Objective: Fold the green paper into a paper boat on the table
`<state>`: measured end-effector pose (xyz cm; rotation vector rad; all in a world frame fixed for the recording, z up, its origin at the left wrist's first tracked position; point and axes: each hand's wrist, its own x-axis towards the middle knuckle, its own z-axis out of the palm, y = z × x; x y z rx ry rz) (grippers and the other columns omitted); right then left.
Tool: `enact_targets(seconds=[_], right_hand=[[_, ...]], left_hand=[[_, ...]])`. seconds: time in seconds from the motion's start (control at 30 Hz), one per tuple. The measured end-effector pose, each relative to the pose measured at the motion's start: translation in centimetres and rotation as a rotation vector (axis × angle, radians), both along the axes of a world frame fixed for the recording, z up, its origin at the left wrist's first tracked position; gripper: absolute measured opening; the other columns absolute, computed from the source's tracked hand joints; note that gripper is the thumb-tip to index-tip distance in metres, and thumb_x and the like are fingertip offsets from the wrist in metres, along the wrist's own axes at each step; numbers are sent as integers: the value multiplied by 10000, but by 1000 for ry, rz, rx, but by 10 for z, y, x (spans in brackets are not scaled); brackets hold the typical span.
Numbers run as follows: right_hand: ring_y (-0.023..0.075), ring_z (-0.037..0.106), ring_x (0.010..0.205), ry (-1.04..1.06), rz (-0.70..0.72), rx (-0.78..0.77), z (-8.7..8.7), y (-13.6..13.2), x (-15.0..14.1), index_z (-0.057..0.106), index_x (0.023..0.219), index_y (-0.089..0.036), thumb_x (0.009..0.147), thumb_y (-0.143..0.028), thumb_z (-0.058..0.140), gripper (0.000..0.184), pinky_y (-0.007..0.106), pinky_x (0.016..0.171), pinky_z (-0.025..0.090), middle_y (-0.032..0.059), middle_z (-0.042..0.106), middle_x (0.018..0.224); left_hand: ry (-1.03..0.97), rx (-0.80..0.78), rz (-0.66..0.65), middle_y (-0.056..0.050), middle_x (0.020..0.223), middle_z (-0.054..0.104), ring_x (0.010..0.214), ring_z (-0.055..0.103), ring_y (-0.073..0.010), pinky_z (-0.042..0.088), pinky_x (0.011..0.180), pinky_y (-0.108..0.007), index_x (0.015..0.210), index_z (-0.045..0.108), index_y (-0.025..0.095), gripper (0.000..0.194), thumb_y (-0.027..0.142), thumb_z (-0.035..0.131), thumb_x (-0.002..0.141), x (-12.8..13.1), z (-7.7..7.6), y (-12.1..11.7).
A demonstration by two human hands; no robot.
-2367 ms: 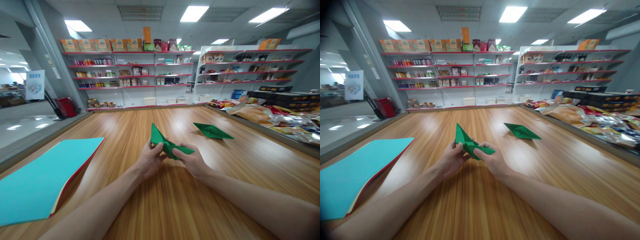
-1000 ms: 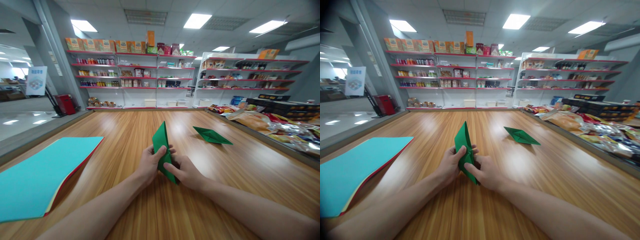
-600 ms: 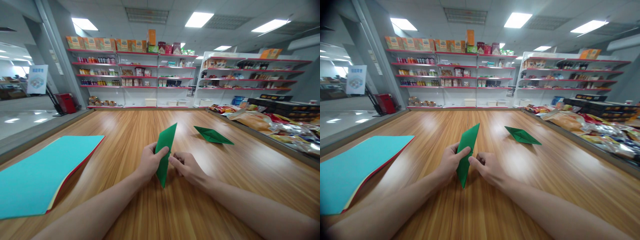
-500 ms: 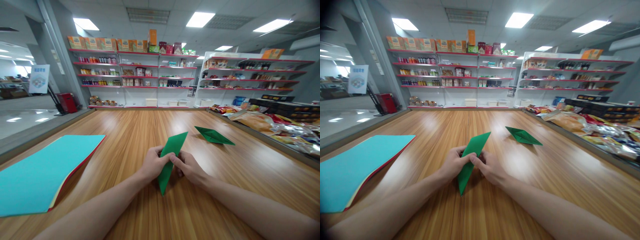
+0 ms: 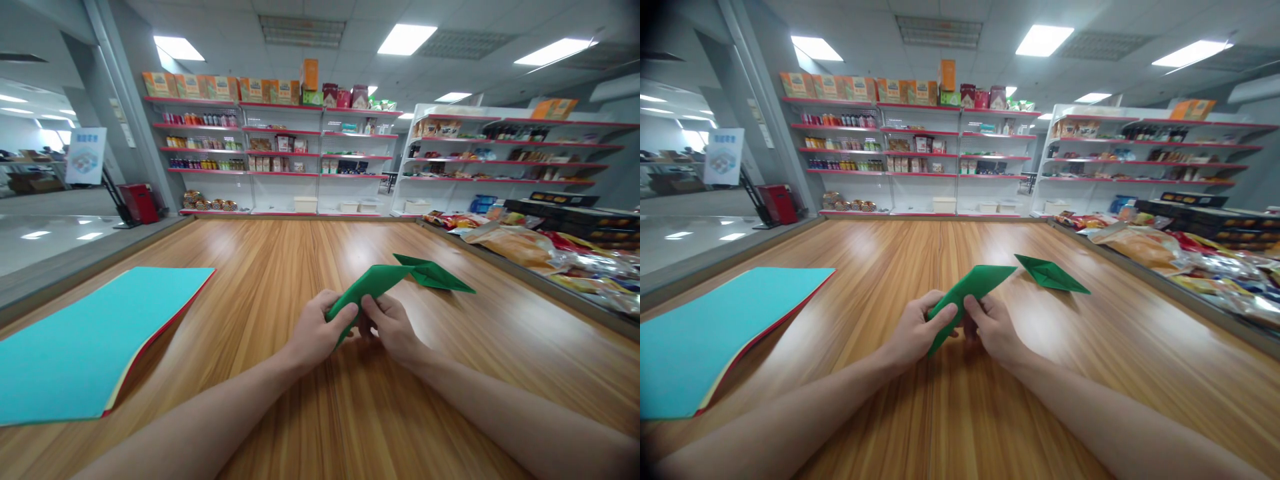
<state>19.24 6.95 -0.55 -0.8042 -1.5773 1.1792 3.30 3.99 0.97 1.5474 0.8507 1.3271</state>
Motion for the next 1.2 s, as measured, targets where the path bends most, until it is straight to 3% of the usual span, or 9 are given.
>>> enact_targets(seconds=[0.23,0.47,0.57,0.7,0.77,0.87,1.03,1.2], right_hand=[[87,426,354,-2,-52,78,-4,5,3,543,627,-142,814,-607,563,502,213,366,315,9,508,427],[92,424,367,-71,-70,145,0,0,4,536,600,-147,840,-594,530,507,225,377,313,13,502,432],[99,452,385,-102,-37,138,3,-4,3,538,608,-145,848,-576,527,494,225,381,326,14,507,462],[85,413,370,-162,35,87,5,-8,1,472,533,-156,866,-594,473,551,220,372,287,1,453,429],[73,363,353,-185,53,76,4,-7,1,424,488,-165,877,-598,446,582,221,366,246,-11,400,388],[60,309,350,-233,125,55,2,-5,2,398,489,-171,855,-611,473,577,222,353,183,-28,363,388],[49,261,351,-238,281,-41,3,-9,0,373,503,-179,827,-624,502,565,213,350,144,-52,314,397],[49,280,355,-197,298,-60,9,-16,-2,383,496,-174,821,-620,509,566,210,357,157,-42,347,399]], left_hand=[[134,269,154,-74,818,656,770,593,-189,454,707,-282,899,753,189,183,304,618,855,-8,6,-5],[235,351,173,-69,789,628,754,573,-177,421,690,-266,845,727,174,265,329,523,910,-8,11,-7],[269,283,168,-51,698,579,666,527,-156,377,617,-258,726,685,155,378,360,449,938,-6,11,-7],[131,11,132,-24,570,518,541,474,-142,306,501,-248,627,590,149,427,471,492,890,-5,8,-4],[111,-47,97,-15,559,499,522,452,-135,282,482,-243,619,558,154,436,503,499,875,-5,5,-1],[186,7,98,-7,600,487,547,424,-130,270,496,-241,631,506,170,427,502,461,895,-3,2,1],[321,78,260,-22,633,529,574,451,-148,267,533,-265,658,485,186,428,469,348,949,2,-1,-1],[319,91,176,-9,575,494,535,422,-140,240,522,-269,579,476,183,485,498,367,932,1,6,2]])
